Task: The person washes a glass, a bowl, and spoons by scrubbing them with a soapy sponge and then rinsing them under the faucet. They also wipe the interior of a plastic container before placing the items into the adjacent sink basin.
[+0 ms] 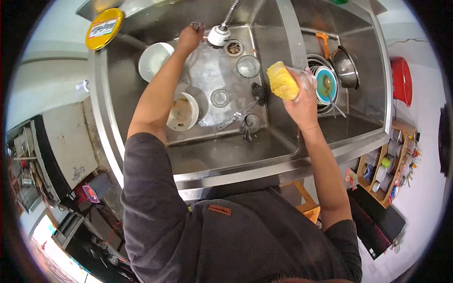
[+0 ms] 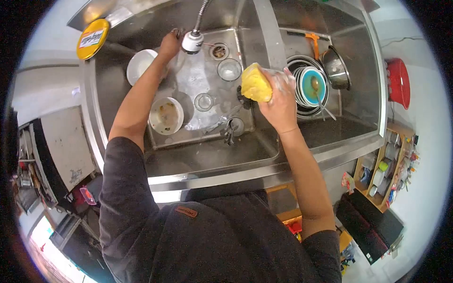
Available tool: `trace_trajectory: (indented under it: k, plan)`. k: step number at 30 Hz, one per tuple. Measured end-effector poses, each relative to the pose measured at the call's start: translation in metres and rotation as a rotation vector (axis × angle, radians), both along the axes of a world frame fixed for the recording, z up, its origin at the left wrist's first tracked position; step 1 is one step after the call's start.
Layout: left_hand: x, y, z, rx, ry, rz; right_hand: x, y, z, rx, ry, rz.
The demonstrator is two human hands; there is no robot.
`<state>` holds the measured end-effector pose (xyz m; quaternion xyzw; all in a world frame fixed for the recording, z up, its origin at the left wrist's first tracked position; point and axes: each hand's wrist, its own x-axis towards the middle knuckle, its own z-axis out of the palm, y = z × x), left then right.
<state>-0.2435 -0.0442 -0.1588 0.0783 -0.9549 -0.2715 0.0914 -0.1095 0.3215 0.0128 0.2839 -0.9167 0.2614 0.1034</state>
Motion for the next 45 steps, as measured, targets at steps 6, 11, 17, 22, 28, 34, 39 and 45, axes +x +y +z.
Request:
trace_trajectory:
  k: [6,11,17,22,28,34,39,45]
  plan:
    - [0.068,0.006,0.031,1.170,-0.294,0.371,0.005,-0.001,0.005,0.034,0.059,-0.011]
    - [0.135,0.030,0.055,1.656,-0.432,0.541,0.010,0.000,0.007,0.045,0.091,0.035]
    - [0.208,0.077,0.120,1.560,-0.463,0.367,0.044,-0.034,0.023,-0.056,-0.168,0.102]
    - [0.239,0.117,0.149,1.577,-0.418,0.368,0.078,-0.091,0.017,-0.217,-0.035,0.347]
    - [0.273,0.104,0.155,1.361,-0.411,0.251,0.074,-0.102,0.005,-0.218,-0.117,0.154]
    - [0.285,0.119,0.175,1.209,-0.317,0.223,0.061,-0.106,-0.004,-0.344,-0.245,0.035]
    - [0.275,0.106,0.168,1.297,-0.308,0.236,0.077,-0.118,-0.014,-0.880,-0.920,-0.170]
    - [0.268,0.121,0.192,1.563,-0.208,0.347,0.079,-0.122,-0.010,-0.878,-0.719,-0.190]
